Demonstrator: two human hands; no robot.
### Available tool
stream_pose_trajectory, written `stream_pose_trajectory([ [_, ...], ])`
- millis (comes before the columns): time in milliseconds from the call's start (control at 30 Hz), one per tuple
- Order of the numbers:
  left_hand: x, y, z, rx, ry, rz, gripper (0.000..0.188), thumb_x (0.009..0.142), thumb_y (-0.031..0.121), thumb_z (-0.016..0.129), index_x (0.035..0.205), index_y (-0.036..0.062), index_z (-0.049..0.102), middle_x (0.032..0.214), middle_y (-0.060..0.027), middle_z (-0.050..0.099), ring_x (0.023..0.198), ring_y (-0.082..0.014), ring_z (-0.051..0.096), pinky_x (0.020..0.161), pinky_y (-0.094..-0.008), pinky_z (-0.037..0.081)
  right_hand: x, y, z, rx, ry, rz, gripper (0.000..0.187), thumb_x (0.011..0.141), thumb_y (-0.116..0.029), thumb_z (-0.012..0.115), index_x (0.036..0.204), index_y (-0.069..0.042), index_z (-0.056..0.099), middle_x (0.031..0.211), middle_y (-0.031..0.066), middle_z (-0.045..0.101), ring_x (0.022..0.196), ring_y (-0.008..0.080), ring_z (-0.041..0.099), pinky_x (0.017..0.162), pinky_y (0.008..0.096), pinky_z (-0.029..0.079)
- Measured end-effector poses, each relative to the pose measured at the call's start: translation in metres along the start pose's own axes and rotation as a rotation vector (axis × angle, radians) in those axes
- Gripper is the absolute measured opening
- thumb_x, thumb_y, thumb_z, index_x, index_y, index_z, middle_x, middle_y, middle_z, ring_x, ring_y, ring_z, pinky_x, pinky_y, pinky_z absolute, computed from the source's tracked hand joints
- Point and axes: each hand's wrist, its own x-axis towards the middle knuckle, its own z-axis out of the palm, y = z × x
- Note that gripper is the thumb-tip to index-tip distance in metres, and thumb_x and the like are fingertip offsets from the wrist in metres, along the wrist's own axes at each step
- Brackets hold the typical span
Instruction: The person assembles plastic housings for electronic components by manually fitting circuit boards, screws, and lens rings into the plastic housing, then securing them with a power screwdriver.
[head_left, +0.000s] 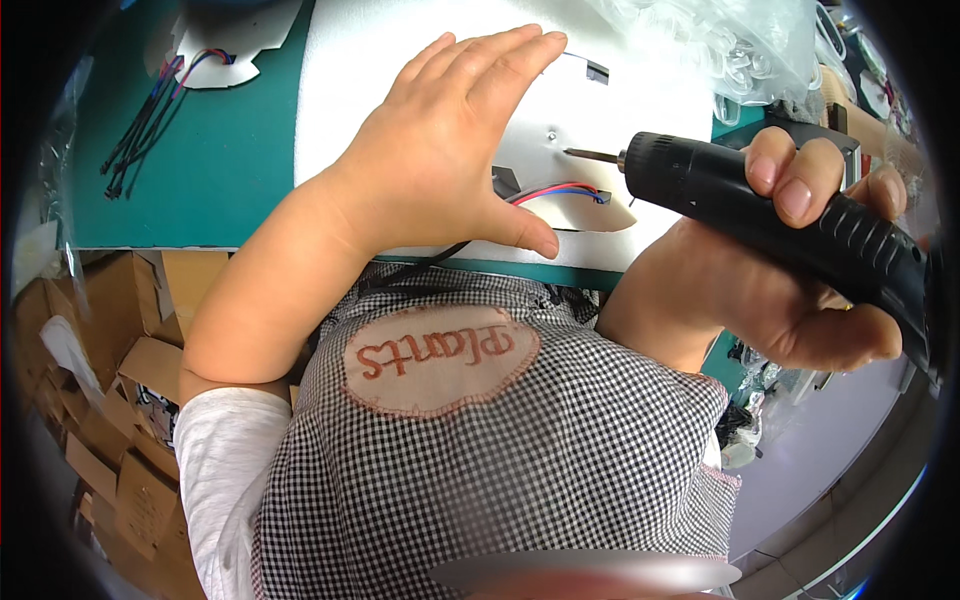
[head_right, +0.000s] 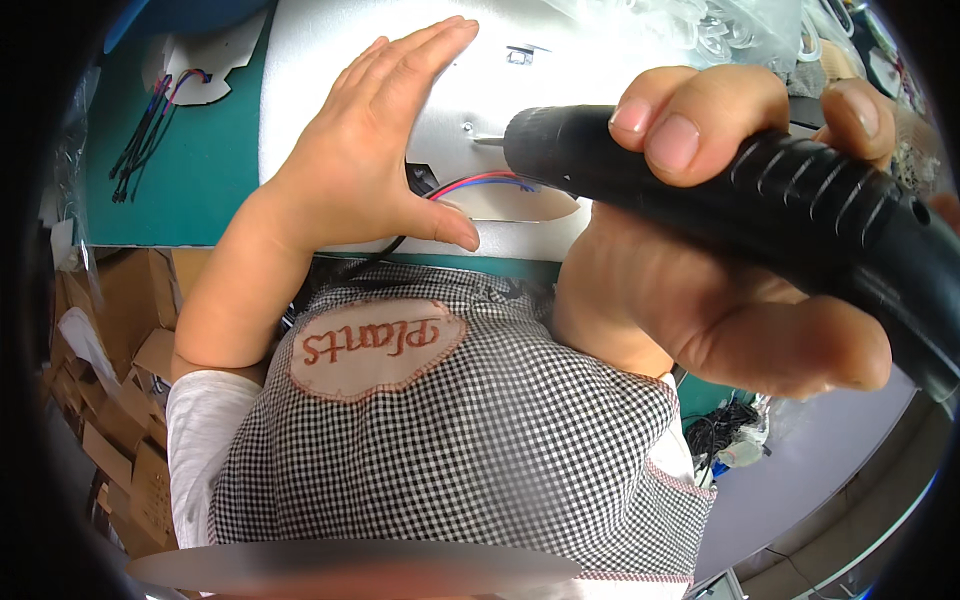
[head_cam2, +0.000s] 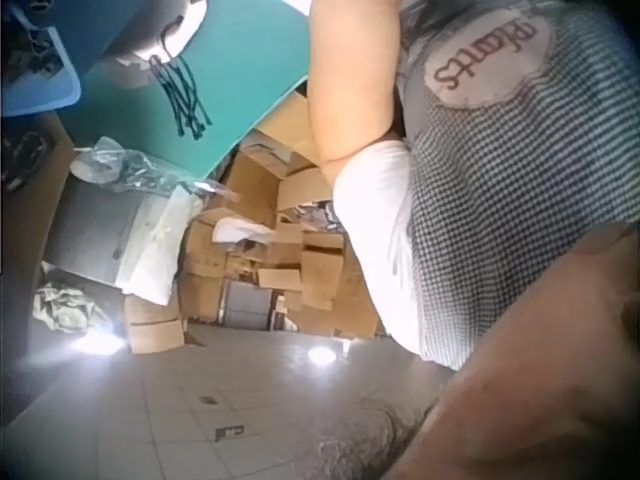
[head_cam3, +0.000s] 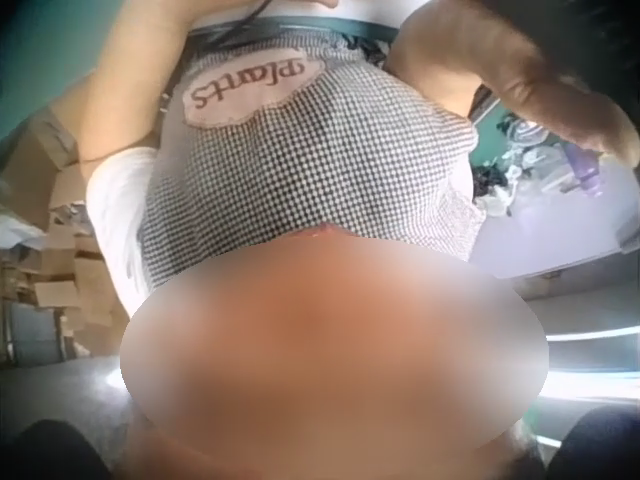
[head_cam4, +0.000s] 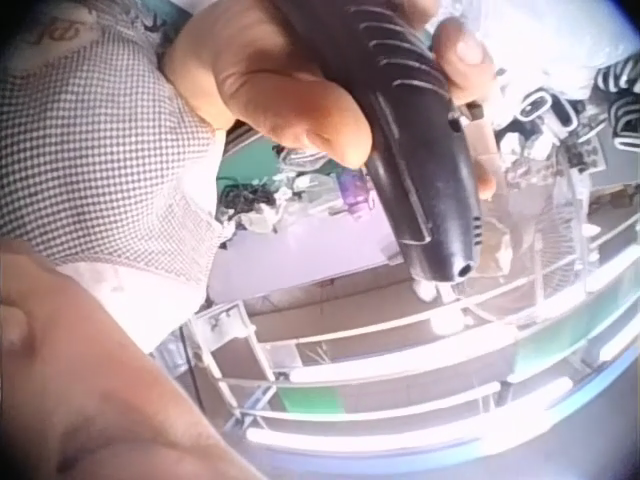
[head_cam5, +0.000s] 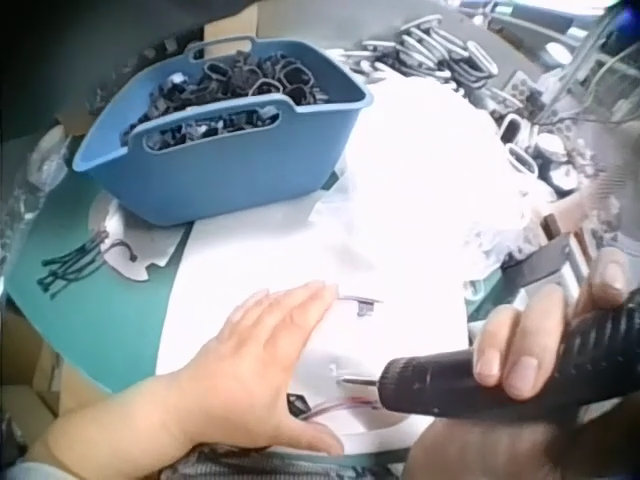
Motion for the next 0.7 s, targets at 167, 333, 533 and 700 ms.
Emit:
stream_pose_trajectory([
  [167,-0.004,0.0,0.002,-0.031,0.086,0.044,0.115,0.051,0.055,0.086,0.143,0.0069,0.036,0.142,-0.0178,0.045,0.133,-0.035,0.041,0.114,-0.0516,0.026,0.011,0.005,-0.028,0.095,-0.157,0.093,0.064,0.078,-0.071,0.063,0.112,-0.017,0.058,0.112,0.0087,0.058,0.081,0.0217,0.061,0.071,0.0344,0.049],
  [333,0.01,-0.029,0.016,0.172,0.37,0.542,0.094,0.073,0.049,0.078,0.139,-0.0032,0.037,0.133,-0.0269,0.049,0.125,-0.0408,0.047,0.106,-0.0505,0.035,0.01,0.009,-0.036,0.174,-0.272,0.152,0.071,0.073,-0.076,0.065,0.109,-0.014,0.059,0.107,0.0088,0.059,0.084,0.0214,0.06,0.075,0.0345,0.048],
  [533,0.012,0.009,-0.018,-0.073,-0.211,-0.035,0.113,0.066,0.055,0.081,0.144,-0.0054,0.026,0.144,-0.0282,0.036,0.135,-0.0431,0.033,0.114,-0.0539,0.022,0.014,0.012,-0.029,0.147,-0.171,0.188,0.064,0.08,-0.068,0.06,0.107,-0.01,0.061,0.106,0.0098,0.06,0.083,0.0225,0.06,0.075,0.0375,0.047],
  [700,0.014,0.01,-0.019,-0.052,-0.261,-0.088,0.115,0.065,0.056,0.081,0.145,-0.0049,0.024,0.144,-0.028,0.034,0.136,-0.0434,0.032,0.115,-0.0537,0.02,0.036,0.016,-0.051,0.071,-0.313,0.274,0.062,0.084,-0.058,0.056,0.103,0.001,0.06,0.099,0.0114,0.061,0.081,0.0251,0.061,0.075,0.0412,0.047],
])
